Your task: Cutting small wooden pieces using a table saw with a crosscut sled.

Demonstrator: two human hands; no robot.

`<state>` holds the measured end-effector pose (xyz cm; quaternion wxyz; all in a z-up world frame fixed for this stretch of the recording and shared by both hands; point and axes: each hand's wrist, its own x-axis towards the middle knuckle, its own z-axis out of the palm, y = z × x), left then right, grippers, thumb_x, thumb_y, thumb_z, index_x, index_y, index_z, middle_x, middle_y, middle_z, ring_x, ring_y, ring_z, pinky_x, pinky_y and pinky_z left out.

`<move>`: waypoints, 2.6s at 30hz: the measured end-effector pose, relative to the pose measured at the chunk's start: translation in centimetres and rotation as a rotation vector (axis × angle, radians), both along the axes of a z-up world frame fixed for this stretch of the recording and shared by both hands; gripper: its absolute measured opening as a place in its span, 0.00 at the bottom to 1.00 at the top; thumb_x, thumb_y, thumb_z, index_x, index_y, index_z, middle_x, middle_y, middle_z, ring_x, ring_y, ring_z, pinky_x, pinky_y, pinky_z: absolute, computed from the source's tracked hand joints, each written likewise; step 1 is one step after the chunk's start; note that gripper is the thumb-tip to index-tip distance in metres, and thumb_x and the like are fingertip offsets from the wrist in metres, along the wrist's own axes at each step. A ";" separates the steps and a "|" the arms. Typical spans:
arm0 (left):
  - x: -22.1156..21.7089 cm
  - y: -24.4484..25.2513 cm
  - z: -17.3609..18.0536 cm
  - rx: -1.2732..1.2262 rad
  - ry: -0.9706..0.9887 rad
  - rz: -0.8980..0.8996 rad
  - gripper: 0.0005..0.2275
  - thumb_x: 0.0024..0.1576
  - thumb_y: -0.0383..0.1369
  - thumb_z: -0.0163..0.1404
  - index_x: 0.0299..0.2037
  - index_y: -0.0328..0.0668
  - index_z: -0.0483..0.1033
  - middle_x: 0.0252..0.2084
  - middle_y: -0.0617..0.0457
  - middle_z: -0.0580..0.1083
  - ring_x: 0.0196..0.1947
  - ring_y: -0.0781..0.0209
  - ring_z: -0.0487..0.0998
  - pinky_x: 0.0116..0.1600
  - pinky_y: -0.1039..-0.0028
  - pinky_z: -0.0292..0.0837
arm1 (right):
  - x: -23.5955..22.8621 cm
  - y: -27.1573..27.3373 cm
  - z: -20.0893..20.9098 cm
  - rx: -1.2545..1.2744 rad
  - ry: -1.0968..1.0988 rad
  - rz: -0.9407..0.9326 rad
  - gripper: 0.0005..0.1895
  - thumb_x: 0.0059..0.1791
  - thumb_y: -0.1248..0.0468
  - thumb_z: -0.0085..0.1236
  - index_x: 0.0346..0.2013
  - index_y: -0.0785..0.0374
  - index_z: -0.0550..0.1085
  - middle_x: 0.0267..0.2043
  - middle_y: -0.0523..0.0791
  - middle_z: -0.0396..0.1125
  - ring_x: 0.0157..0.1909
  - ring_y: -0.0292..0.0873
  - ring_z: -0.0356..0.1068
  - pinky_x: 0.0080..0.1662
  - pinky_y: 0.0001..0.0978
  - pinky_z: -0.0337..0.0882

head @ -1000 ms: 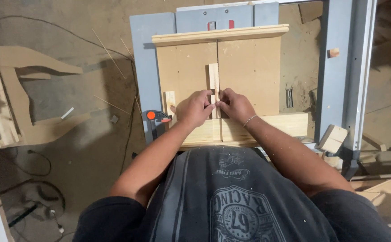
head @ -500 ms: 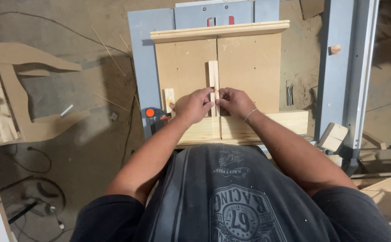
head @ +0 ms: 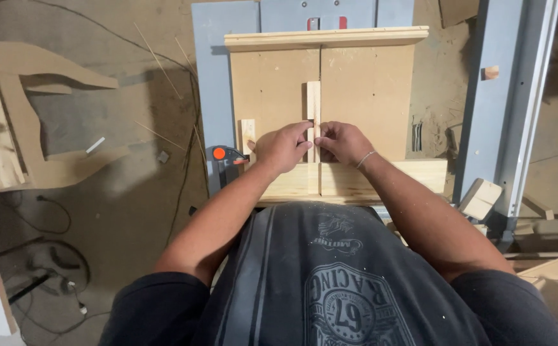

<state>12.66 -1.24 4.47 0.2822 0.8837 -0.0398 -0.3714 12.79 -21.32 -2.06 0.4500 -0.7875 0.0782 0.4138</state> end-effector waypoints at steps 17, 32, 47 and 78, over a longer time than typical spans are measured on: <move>0.0 0.0 2.4 0.008 -0.009 -0.059 0.25 0.60 0.43 0.52 0.69 0.63 0.63 0.44 0.63 0.77 0.47 0.55 0.81 0.55 0.57 0.76 | -2.1 -0.6 0.8 -0.273 -0.129 0.284 0.11 0.52 0.53 0.59 0.44 0.52 0.79 0.40 0.43 0.78 0.50 0.50 0.77 0.52 0.43 0.74; -1.6 -1.3 -3.9 -0.033 -0.199 -0.068 0.27 0.61 0.43 0.51 0.70 0.46 0.62 0.64 0.48 0.71 0.63 0.51 0.75 0.61 0.55 0.73 | -3.7 -2.9 -0.5 -0.178 -0.435 0.575 0.13 0.47 0.57 0.62 0.45 0.54 0.76 0.44 0.47 0.73 0.55 0.54 0.71 0.56 0.47 0.73; 1.7 1.8 -3.2 -0.176 0.116 -0.103 0.17 0.63 0.42 0.43 0.63 0.70 0.67 0.34 0.64 0.80 0.32 0.66 0.85 0.49 0.70 0.75 | -5.7 -15.8 1.2 -0.660 -0.513 0.002 0.26 0.54 0.47 0.59 0.64 0.53 0.71 0.61 0.48 0.66 0.66 0.52 0.63 0.64 0.48 0.63; -0.2 0.0 2.7 0.029 0.046 -0.171 0.26 0.62 0.43 0.51 0.71 0.61 0.58 0.49 0.55 0.75 0.55 0.50 0.78 0.61 0.48 0.71 | -12.1 -14.5 8.6 -0.418 -0.143 -0.724 0.41 0.57 0.36 0.51 0.70 0.66 0.64 0.71 0.62 0.54 0.73 0.65 0.49 0.68 0.61 0.53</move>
